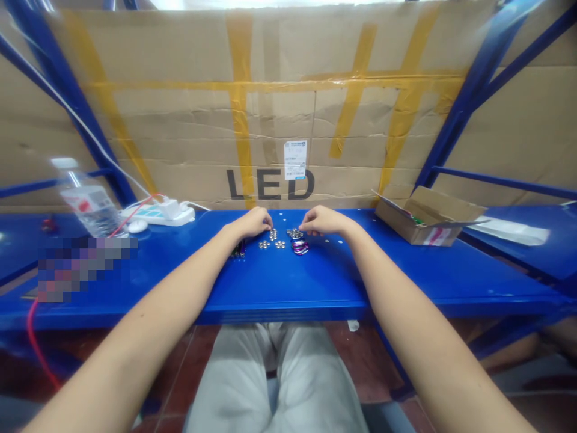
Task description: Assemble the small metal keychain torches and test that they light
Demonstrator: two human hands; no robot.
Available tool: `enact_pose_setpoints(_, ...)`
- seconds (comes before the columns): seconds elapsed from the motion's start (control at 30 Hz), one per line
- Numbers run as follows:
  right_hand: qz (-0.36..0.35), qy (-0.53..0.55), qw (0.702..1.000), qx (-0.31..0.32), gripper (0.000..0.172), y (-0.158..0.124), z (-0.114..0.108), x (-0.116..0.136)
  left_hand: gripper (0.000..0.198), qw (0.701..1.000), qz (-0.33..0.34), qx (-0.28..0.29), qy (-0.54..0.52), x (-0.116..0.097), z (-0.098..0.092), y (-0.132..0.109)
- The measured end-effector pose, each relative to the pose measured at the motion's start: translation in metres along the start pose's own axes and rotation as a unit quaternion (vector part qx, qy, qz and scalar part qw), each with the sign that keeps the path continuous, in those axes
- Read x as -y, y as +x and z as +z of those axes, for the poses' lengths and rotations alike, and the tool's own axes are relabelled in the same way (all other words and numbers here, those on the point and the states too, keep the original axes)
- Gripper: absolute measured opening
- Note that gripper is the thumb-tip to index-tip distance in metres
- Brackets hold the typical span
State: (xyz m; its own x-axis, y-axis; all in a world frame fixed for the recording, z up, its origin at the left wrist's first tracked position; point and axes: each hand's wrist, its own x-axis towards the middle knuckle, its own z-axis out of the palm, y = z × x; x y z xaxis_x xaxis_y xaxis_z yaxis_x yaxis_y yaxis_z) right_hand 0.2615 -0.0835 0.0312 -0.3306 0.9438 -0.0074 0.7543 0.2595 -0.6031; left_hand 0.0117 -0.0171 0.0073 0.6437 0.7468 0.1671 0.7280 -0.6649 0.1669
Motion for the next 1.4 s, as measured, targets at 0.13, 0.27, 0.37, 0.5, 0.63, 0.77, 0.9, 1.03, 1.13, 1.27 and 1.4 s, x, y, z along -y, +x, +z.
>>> enact_pose_setpoints(0.13, -0.001, -0.012, 1.000, -0.001, 0.018, 0.001, 0.000, -0.002, 0.017, 1.000, -0.021, 0.001, 0.002, -0.002, -0.003, -0.003)
enact_pose_setpoints(0.27, 0.005, -0.012, 1.000, -0.004, 0.018, 0.000, 0.000, -0.001, 0.013, 1.000, -0.007, -0.005, 0.014, 0.003, -0.004, -0.004)
enact_pose_setpoints(0.37, 0.006, -0.014, 1.000, -0.004, 0.018, -0.003, -0.001, 0.002, 0.015, 0.999, 0.021, 0.008, 0.028, 0.008, -0.005, -0.004)
enact_pose_setpoints(0.5, 0.009, -0.013, 1.000, -0.006, 0.016, -0.004, -0.002, 0.004, 0.020, 0.999, 0.025, 0.000, 0.027, 0.012, -0.010, -0.008)
enact_pose_setpoints(0.63, 0.003, -0.010, 1.000, -0.005, 0.016, -0.003, -0.002, 0.003, 0.036, 0.997, -0.056, -0.041, 0.027, 0.018, -0.012, -0.012)
enact_pose_setpoints(0.77, 0.001, -0.004, 1.000, -0.006, 0.016, -0.002, -0.002, 0.002, 0.050, 0.993, -0.114, 0.012, 0.010, 0.023, -0.004, -0.010)
enact_pose_setpoints(0.9, 0.000, 0.002, 1.000, -0.010, 0.016, -0.003, -0.002, 0.002, 0.032, 0.993, -0.107, 0.035, -0.030, 0.020, 0.001, -0.002)
enact_pose_setpoints(1.03, -0.004, 0.011, 1.000, -0.011, 0.016, -0.002, -0.002, 0.001, 0.027, 0.995, -0.078, 0.030, -0.061, 0.016, 0.003, 0.006)
enact_pose_setpoints(1.13, -0.001, 0.010, 1.000, -0.011, 0.016, -0.002, -0.002, 0.000, 0.028, 0.995, -0.050, 0.028, -0.082, 0.016, 0.004, 0.007)
enact_pose_setpoints(1.27, -0.005, 0.010, 1.000, -0.011, 0.015, -0.002, -0.003, 0.000, 0.028, 0.994, -0.024, 0.033, -0.101, 0.014, 0.003, 0.007)
enact_pose_setpoints(1.4, -0.006, 0.012, 1.000, -0.011, 0.015, -0.003, -0.003, 0.000, 0.029, 0.993, -0.031, 0.034, -0.108, 0.011, 0.003, 0.008)
